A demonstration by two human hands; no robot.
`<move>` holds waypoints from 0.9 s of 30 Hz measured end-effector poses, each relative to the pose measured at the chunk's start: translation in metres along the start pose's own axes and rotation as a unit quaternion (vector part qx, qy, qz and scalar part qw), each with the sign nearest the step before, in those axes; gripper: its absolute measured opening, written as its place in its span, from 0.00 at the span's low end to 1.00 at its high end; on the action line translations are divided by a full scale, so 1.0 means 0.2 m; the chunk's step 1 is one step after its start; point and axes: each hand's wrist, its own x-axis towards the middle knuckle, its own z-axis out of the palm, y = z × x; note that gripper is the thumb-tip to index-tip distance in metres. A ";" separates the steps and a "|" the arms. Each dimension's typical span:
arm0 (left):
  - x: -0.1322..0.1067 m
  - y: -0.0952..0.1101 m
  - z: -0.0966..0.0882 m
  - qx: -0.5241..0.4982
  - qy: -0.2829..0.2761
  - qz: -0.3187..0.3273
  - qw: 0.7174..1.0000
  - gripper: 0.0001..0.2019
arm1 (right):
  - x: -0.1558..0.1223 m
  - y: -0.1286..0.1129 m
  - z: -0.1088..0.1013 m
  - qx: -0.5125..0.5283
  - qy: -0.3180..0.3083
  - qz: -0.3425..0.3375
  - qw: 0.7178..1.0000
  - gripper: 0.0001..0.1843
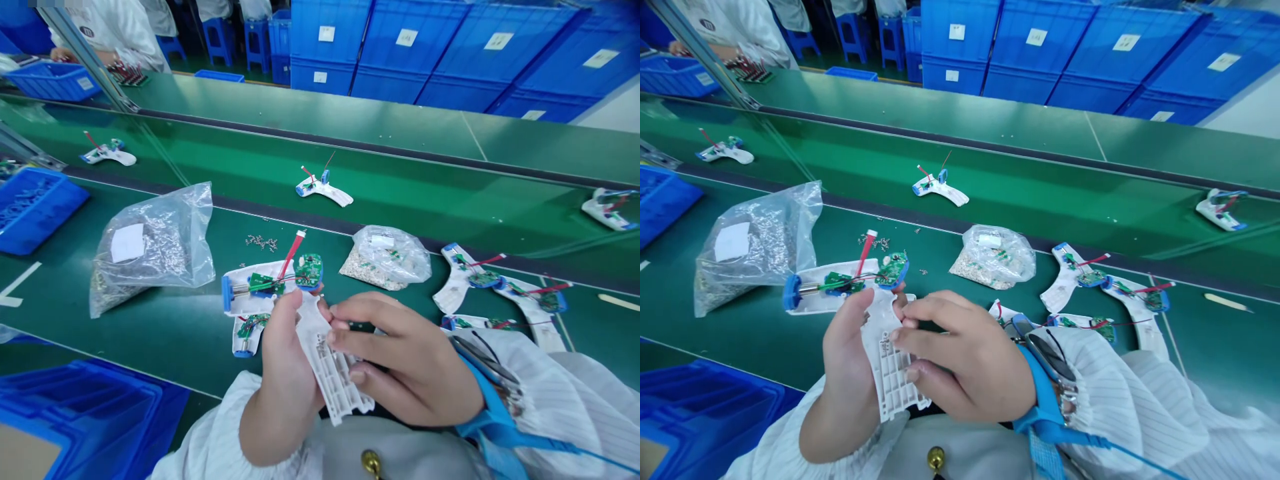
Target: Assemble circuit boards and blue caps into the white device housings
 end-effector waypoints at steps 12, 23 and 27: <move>-0.02 0.00 0.01 0.035 -0.011 0.035 0.999 0.18 | -0.01 -0.01 0.01 -0.003 -0.009 -0.008 1.000 0.12; 0.06 0.03 -0.03 0.090 -0.004 0.094 0.991 0.12 | -0.01 0.07 0.01 -0.060 -0.059 -0.001 0.996 0.16; 0.10 0.09 -0.09 0.119 -0.010 0.133 0.984 0.10 | 0.23 0.55 -0.10 -0.191 -0.060 0.305 0.931 0.15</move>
